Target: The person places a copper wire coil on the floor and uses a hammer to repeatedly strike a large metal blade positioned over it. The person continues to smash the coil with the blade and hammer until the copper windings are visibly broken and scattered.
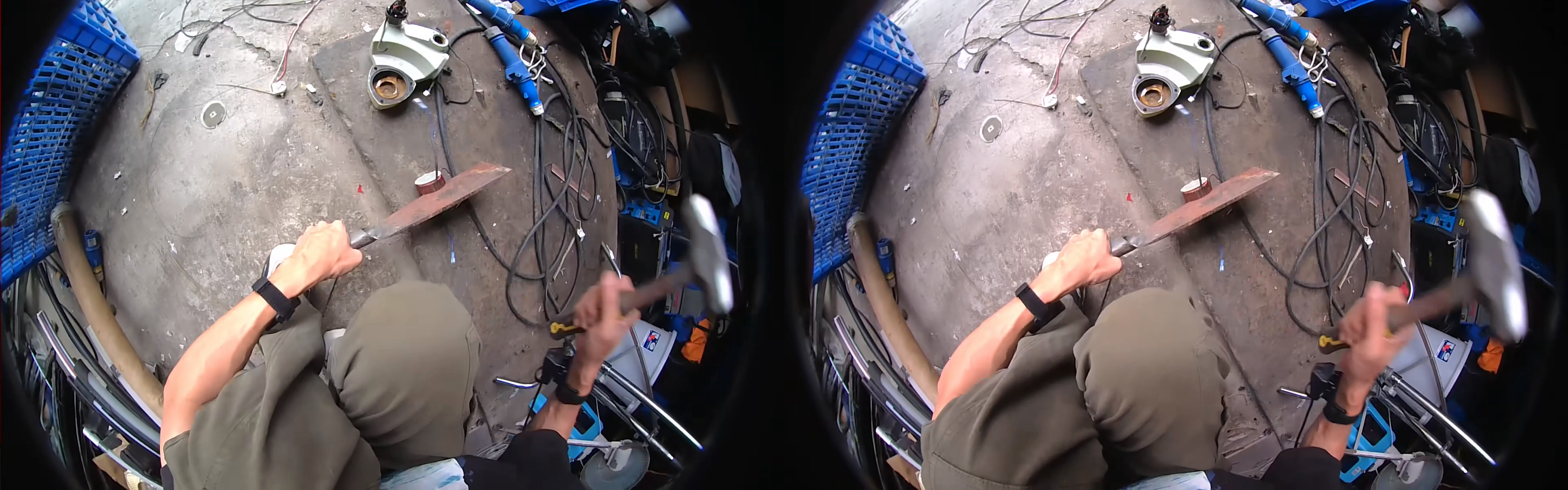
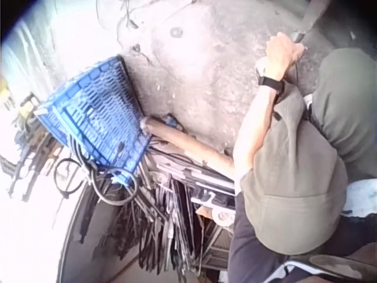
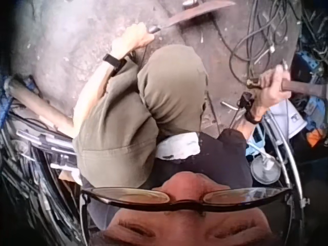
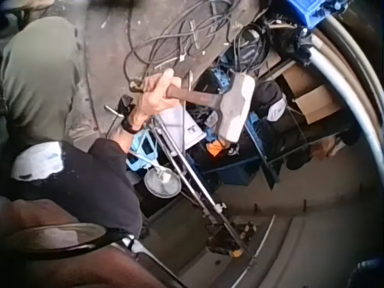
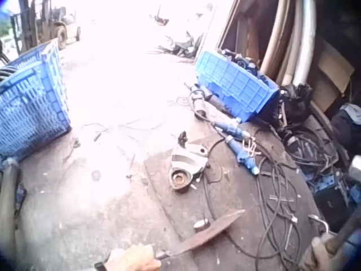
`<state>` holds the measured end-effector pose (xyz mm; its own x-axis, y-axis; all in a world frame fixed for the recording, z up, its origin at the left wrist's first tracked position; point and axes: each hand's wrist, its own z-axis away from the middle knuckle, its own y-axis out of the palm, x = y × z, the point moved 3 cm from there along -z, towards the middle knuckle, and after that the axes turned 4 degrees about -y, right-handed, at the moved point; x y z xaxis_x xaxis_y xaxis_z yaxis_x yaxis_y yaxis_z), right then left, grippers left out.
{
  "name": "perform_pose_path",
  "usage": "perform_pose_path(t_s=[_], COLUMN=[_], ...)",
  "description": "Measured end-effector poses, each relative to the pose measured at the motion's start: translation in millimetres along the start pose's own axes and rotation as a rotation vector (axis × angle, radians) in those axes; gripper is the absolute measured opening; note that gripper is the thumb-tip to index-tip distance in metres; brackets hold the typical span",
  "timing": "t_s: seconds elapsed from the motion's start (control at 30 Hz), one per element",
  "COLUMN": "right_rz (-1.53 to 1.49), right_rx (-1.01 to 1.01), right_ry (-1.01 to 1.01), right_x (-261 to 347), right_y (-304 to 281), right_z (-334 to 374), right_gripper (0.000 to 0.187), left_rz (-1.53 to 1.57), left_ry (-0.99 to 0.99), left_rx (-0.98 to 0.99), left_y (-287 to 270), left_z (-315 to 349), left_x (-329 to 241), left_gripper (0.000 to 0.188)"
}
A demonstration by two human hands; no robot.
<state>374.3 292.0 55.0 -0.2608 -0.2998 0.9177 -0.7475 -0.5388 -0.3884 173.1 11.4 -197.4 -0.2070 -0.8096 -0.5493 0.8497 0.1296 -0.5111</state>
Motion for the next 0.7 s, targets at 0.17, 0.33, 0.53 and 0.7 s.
perform_pose_path(t_s=[0.17,0.33,0.53,0.7], right_rz=[-0.108,0.471,0.302,0.084], right_rx=[0.009,0.41,0.335,0.222], right_ry=[-0.105,0.128,0.394,0.639], right_x=[-6.5,-144.2,-117.1,-128.8], right_y=[38.5,81.9,76.7,64.0], right_z=[28.9,96.4,87.9,99.7], right_gripper=[0.02,0.037,0.036,0.033], left_rz=[-0.002,-0.065,0.017,0.035], left_ry=[0.005,0.037,0.059,0.029], left_rx=[0.051,-0.02,-0.042,-0.038], left_y=[-1.2,3.6,-8.0,-30.0], left_z=[-2.6,8.5,9.1,5.0], left_x=[-1.1,-5.4,-0.6,9.3], left_gripper=[0.032,0.031,0.028,0.025])
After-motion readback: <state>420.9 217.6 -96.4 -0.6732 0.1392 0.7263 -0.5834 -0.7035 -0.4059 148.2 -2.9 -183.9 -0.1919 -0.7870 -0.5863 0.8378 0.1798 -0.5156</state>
